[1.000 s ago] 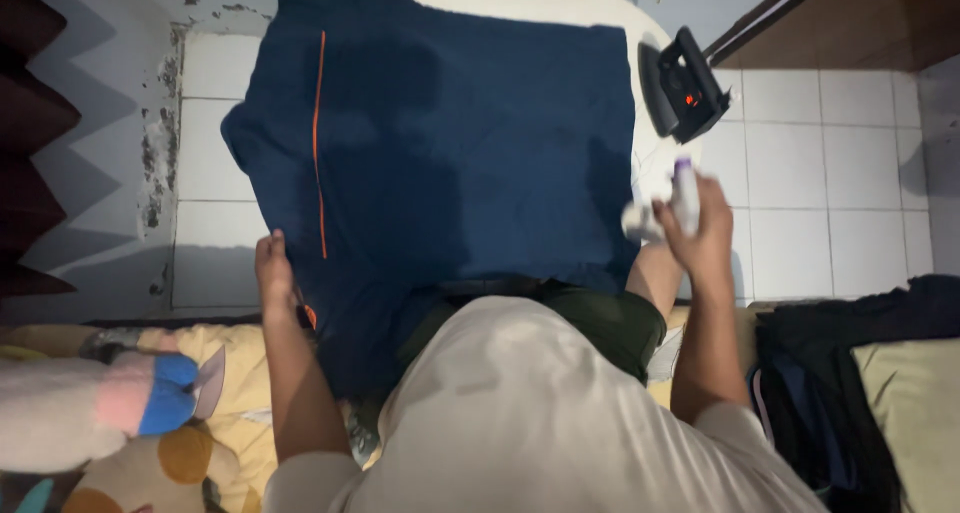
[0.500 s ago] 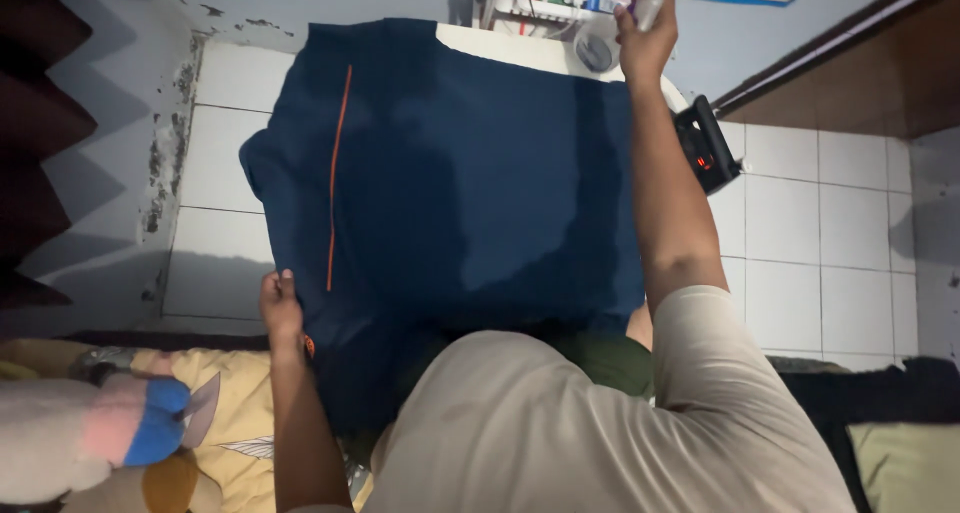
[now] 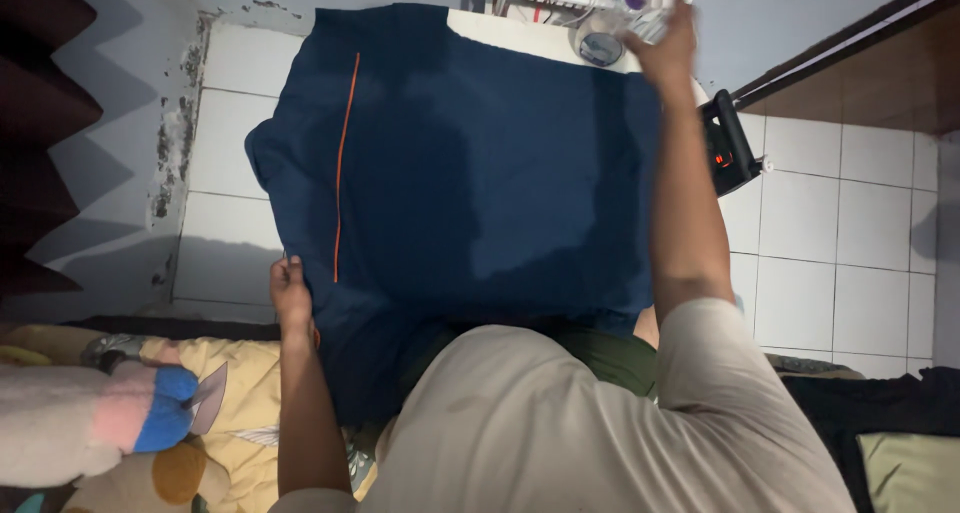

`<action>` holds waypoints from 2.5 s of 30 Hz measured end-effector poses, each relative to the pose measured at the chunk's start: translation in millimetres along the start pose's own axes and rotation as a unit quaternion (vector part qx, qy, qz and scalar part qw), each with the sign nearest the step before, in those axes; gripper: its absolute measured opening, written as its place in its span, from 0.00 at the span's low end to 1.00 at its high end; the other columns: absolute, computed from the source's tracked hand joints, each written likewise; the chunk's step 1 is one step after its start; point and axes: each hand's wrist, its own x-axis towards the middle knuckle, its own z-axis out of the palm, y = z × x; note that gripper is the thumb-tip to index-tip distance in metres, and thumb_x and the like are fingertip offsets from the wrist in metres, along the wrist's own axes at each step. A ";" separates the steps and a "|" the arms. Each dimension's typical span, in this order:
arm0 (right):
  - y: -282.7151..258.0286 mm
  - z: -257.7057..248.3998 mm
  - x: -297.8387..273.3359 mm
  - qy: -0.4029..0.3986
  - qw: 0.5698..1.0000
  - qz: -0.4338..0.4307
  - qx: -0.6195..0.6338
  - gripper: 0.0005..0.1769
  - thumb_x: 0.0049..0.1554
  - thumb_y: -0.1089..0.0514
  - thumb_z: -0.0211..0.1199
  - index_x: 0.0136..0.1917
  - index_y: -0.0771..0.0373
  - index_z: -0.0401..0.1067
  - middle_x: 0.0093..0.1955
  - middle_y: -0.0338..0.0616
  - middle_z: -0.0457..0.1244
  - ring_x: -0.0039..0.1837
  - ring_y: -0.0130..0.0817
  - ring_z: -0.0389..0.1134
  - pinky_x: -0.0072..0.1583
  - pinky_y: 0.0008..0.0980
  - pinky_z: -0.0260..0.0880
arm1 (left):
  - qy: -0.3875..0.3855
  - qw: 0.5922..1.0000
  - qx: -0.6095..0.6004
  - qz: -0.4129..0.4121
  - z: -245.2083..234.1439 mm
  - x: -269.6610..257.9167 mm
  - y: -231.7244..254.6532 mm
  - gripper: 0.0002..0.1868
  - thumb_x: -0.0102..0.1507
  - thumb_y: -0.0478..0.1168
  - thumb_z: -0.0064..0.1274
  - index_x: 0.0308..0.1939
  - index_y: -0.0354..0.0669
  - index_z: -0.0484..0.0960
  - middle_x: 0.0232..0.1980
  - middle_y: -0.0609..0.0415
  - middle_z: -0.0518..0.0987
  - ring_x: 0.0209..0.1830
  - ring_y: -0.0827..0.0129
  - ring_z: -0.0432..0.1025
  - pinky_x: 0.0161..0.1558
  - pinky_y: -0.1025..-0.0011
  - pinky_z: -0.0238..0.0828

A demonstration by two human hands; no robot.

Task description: Iron a blue uniform shirt on a small table while sitting on a bed.

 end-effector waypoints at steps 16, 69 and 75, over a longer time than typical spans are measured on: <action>-23.4 -138.0 -111.2 -0.020 0.937 0.160 -0.310 0.23 0.63 0.47 0.72 0.58 0.65 0.70 0.53 0.60 0.69 0.55 0.64 0.70 0.55 0.55 0.68 | 0.046 0.846 0.305 0.434 72.7 -25.4 145.8 0.22 0.73 0.39 0.55 0.67 0.30 0.71 0.72 0.35 0.67 0.76 0.41 0.61 0.76 0.49 0.56; -181.9 -14.9 -89.0 -0.250 0.936 -0.064 -0.237 0.26 0.59 0.34 0.67 0.58 0.55 0.73 0.43 0.52 0.70 0.46 0.58 0.72 0.47 0.53 0.70 | -0.133 0.788 0.421 0.430 156.3 -8.2 135.4 0.38 0.70 0.57 0.44 0.75 0.31 0.65 0.80 0.37 0.59 0.83 0.46 0.47 0.80 0.51 0.37; -128.2 -65.0 -90.9 -0.248 0.912 0.029 -0.324 0.27 0.61 0.32 0.65 0.56 0.57 0.72 0.41 0.53 0.70 0.46 0.57 0.72 0.48 0.52 0.69 | -0.139 0.787 0.429 0.421 154.9 -13.2 137.5 0.38 0.70 0.56 0.45 0.75 0.30 0.64 0.80 0.36 0.59 0.83 0.45 0.46 0.79 0.50 0.36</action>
